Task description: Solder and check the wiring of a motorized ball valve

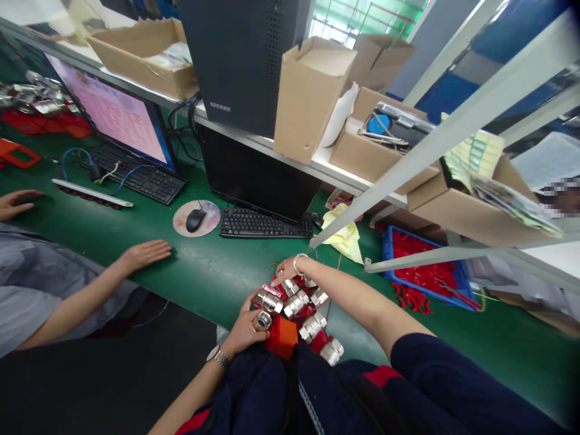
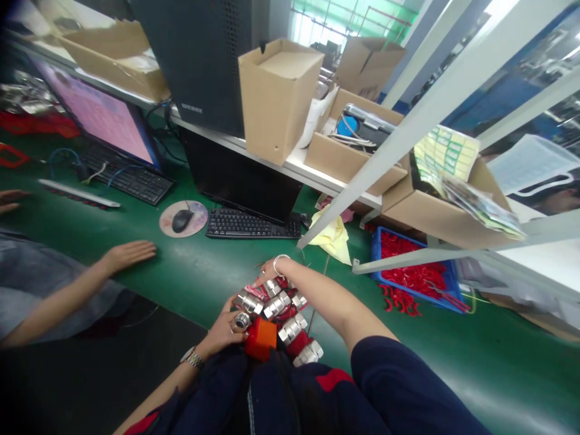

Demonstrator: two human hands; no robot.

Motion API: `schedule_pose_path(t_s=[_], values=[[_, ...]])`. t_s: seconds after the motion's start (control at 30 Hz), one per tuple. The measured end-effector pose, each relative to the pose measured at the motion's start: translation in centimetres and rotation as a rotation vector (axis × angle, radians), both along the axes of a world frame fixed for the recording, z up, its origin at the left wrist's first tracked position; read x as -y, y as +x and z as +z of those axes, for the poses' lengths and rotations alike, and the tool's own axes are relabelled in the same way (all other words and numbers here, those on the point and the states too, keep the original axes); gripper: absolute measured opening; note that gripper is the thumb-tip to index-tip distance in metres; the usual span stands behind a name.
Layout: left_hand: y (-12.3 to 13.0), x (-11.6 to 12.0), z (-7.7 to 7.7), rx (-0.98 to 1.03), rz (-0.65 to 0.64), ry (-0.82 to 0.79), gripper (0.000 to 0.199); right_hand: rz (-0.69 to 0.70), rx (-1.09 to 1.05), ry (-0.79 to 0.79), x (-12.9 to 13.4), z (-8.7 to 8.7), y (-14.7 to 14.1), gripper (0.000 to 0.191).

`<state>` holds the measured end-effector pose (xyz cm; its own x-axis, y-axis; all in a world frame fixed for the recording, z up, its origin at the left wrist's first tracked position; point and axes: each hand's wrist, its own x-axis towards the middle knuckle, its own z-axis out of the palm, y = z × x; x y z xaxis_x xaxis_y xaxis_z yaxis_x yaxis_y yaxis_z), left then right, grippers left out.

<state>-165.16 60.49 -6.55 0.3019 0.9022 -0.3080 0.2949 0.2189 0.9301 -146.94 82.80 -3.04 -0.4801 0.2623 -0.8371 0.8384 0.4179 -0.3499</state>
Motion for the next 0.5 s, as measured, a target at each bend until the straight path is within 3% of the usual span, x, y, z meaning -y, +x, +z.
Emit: schedule_pose_path(t_s=[0.17,0.3,0.5], values=[[2.5,0.1,-0.7,0.031,0.019,-0.044,0.031,-0.030,-0.007,0.038,0.0,0.6,2.7,0.052],[4.3,-1.1,-0.4,0.042,-0.039,-0.060,0.028,-0.085,0.039,0.046,0.2,0.9,5.4,0.064],[7.7,-3.5,0.1,0.040,-0.170,-0.065,0.034,-0.241,0.104,0.111,1.2,1.2,12.0,0.044]])
